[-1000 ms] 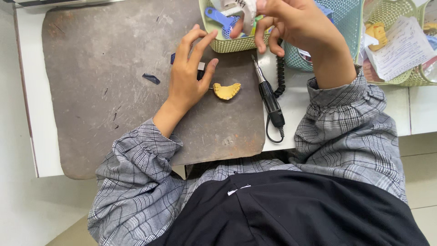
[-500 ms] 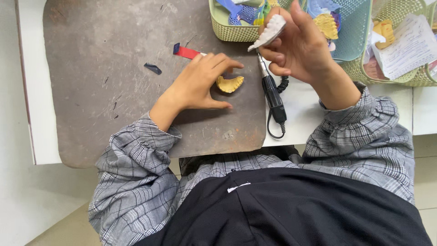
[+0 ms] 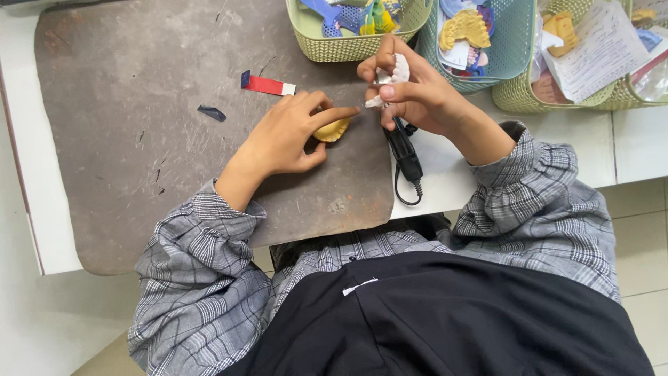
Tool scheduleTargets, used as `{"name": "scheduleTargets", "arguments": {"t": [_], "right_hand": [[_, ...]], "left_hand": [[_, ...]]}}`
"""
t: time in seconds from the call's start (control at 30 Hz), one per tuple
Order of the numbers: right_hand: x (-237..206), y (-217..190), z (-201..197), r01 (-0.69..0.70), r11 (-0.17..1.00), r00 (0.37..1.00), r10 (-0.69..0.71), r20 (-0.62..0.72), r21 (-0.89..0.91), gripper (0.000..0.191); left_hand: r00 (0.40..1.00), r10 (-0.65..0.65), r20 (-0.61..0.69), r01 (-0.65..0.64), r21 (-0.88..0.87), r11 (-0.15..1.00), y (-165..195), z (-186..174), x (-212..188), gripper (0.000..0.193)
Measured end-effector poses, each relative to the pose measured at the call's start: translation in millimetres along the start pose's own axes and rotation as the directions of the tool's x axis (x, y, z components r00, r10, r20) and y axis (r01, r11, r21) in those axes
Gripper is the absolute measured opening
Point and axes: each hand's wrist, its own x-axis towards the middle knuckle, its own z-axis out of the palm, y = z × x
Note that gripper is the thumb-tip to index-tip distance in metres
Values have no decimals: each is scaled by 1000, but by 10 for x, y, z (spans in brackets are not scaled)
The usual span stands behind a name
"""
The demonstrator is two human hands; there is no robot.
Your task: The person picks up a dental prosthesis and a stone model from baskets on the bench, fits the prosthesis against the model, and uses a rotary handpiece with a grinding bur to grind and smooth the prosthesis, repositioning it repeatedly while working over different surfaces.
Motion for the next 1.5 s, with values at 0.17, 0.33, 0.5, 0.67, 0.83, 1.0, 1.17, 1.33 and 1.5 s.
{"name": "scheduleTargets", "arguments": {"t": [0.17,0.33,0.5,0.67,0.83,1.0,1.17,1.33,1.5], "right_hand": [[45,142,191,-26,993,1000,25,-5,-116,40],[176,223,283,4,968,1000,-6,-7,-251,54],[324,383,221,180,875,984,-158,88,-450,61],[405,577,302,191,860,981,-155,115,-473,59],[538,678,489,170,890,985,-161,56,-422,56],[721,836,682,212,856,975,-219,41,-472,57],[862,974,971,248,774,966,-245,84,-583,64],[1012,1023,1200,223,768,972,-218,83,-600,64],[1231,1292,1298,259,777,965,-235,117,-574,67]], "left_hand": [[999,-33,2,34,-88,996,-61,20,-221,66],[990,-125,-70,104,-255,961,-118,-84,-276,65],[943,-292,-161,181,-490,853,-167,-189,-329,62],[930,-353,-108,172,-720,672,-277,-241,-558,67],[942,-316,-112,123,-762,636,-374,-273,-775,70],[943,-312,-111,161,-670,725,-442,-375,-1000,70],[934,-353,-63,227,-657,719,-513,-419,-1233,63],[936,-346,-67,165,-784,599,-637,-425,-1445,54],[926,-372,-63,158,-830,534,-906,-460,-1763,43]]}}
